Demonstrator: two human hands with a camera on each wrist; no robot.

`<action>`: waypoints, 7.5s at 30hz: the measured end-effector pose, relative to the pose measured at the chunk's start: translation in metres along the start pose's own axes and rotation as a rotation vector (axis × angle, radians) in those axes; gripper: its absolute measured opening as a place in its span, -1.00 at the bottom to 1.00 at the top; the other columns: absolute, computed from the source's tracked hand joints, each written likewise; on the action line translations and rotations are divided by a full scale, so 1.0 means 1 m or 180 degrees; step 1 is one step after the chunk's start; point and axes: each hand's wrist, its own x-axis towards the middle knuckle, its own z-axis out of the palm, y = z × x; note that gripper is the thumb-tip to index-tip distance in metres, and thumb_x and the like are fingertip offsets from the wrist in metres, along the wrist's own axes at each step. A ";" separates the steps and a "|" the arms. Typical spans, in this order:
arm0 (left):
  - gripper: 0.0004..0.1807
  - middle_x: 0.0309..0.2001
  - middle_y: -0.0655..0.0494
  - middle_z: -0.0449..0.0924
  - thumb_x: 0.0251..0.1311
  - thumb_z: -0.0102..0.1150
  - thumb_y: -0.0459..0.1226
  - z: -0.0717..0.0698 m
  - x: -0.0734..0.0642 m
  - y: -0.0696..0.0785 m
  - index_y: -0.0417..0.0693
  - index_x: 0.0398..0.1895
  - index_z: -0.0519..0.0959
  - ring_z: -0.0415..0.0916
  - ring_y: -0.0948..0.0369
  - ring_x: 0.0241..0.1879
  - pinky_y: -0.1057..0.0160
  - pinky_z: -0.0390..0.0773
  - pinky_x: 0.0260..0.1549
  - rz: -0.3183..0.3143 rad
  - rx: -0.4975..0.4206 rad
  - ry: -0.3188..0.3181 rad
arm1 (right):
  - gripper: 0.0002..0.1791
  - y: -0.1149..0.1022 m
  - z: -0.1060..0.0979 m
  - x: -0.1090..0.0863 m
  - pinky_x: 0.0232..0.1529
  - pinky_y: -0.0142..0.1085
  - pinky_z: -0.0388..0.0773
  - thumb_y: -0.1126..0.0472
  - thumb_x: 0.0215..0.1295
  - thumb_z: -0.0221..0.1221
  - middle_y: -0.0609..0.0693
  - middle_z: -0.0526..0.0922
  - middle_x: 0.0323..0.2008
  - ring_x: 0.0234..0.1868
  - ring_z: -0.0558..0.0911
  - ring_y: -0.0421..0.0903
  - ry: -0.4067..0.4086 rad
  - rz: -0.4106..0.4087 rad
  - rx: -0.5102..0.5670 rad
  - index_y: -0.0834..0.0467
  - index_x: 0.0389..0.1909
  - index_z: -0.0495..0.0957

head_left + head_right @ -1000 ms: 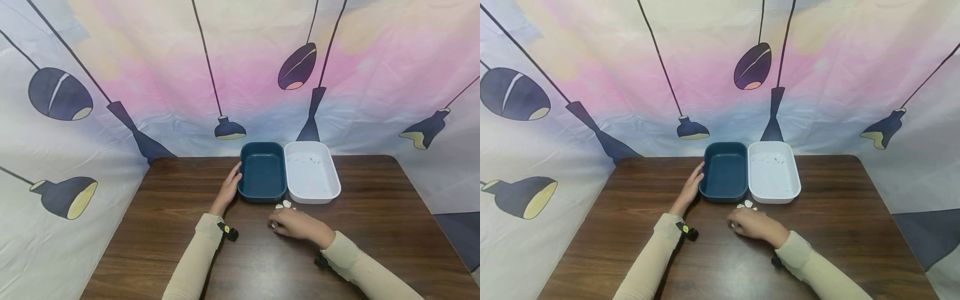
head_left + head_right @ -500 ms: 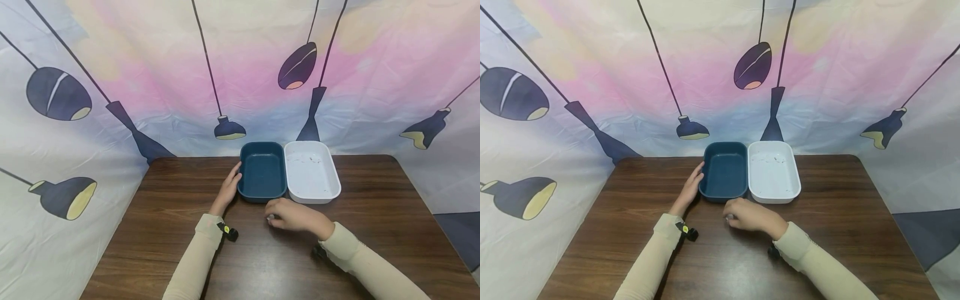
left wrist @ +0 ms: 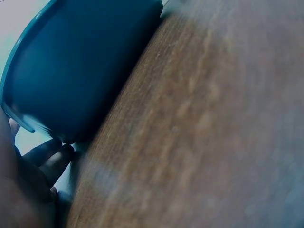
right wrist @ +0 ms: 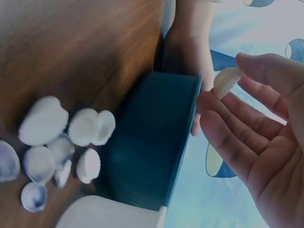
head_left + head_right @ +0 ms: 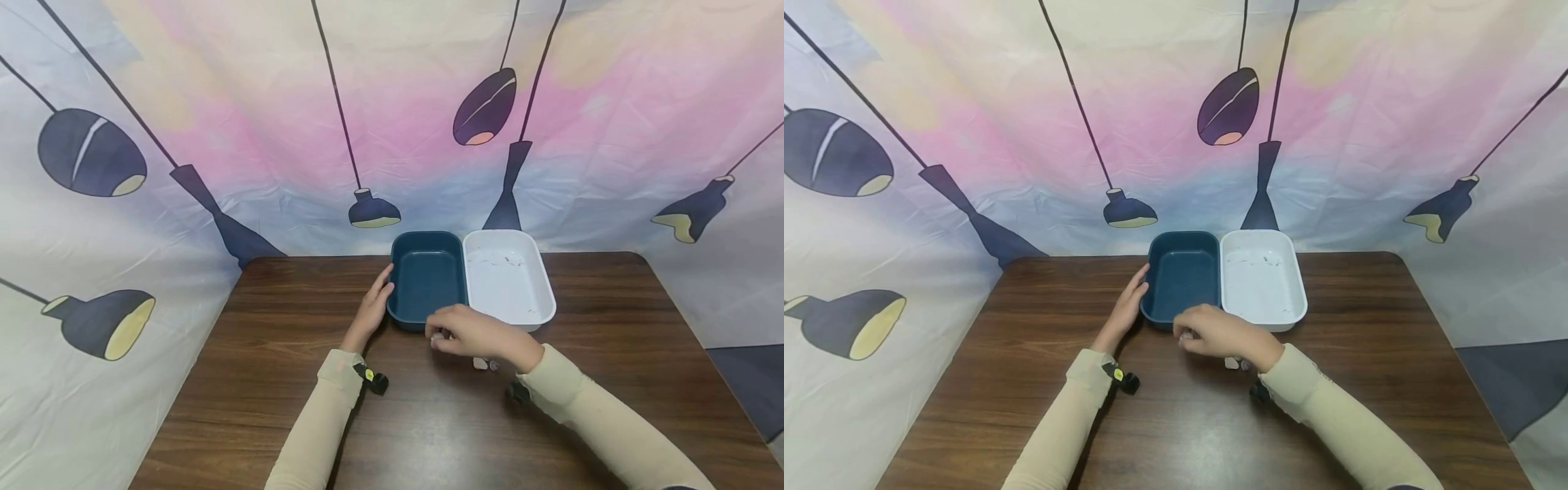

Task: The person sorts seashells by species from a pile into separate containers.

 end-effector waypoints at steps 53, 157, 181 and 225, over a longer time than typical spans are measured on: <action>-0.41 0.67 0.03 0.09 0.70 -0.21 0.02 0.003 -0.005 -0.005 0.28 0.70 0.15 0.01 -0.04 0.64 -0.24 0.07 0.53 0.0002 0.0015 0.0114 | -0.87 0.057 0.024 0.065 -0.20 -0.23 0.71 0.33 0.45 0.31 0.01 0.80 -0.34 -0.33 0.73 -0.13 0.0039 0.0602 -0.0435 0.20 -0.26 0.83; -0.41 0.67 0.02 0.08 0.71 -0.20 -0.07 0.004 -0.002 -0.003 0.15 0.71 0.16 -0.02 -0.03 0.65 -0.21 0.01 0.56 -0.0005 -0.0013 0.0169 | -0.64 0.008 0.044 -0.032 0.01 -0.08 0.60 0.16 0.37 0.37 0.13 0.77 -0.05 -0.02 0.64 0.04 -0.0144 0.0769 -0.0721 0.30 0.08 0.71; -0.42 0.67 -0.10 0.06 0.71 -0.19 -0.19 -0.003 -0.019 0.040 -0.02 0.70 0.15 -0.01 -0.10 0.64 -0.22 0.05 0.55 -0.0133 0.0016 0.0010 | -0.86 -0.005 0.059 -0.012 -0.24 -0.21 0.67 0.45 0.16 0.41 -0.04 0.72 -0.42 -0.33 0.70 -0.11 -0.0212 0.0409 -0.0738 0.15 -0.36 0.73; -0.41 0.66 0.00 0.12 0.69 -0.14 -0.11 0.004 -0.003 -0.004 0.11 0.69 0.19 0.03 -0.05 0.63 -0.23 0.05 0.54 0.0024 -0.0032 0.0179 | -0.77 0.011 -0.039 0.022 -0.24 -0.29 0.60 0.47 0.30 0.23 -0.06 0.77 -0.31 -0.36 0.58 -0.26 -0.0365 0.0240 -0.0106 0.15 -0.23 0.81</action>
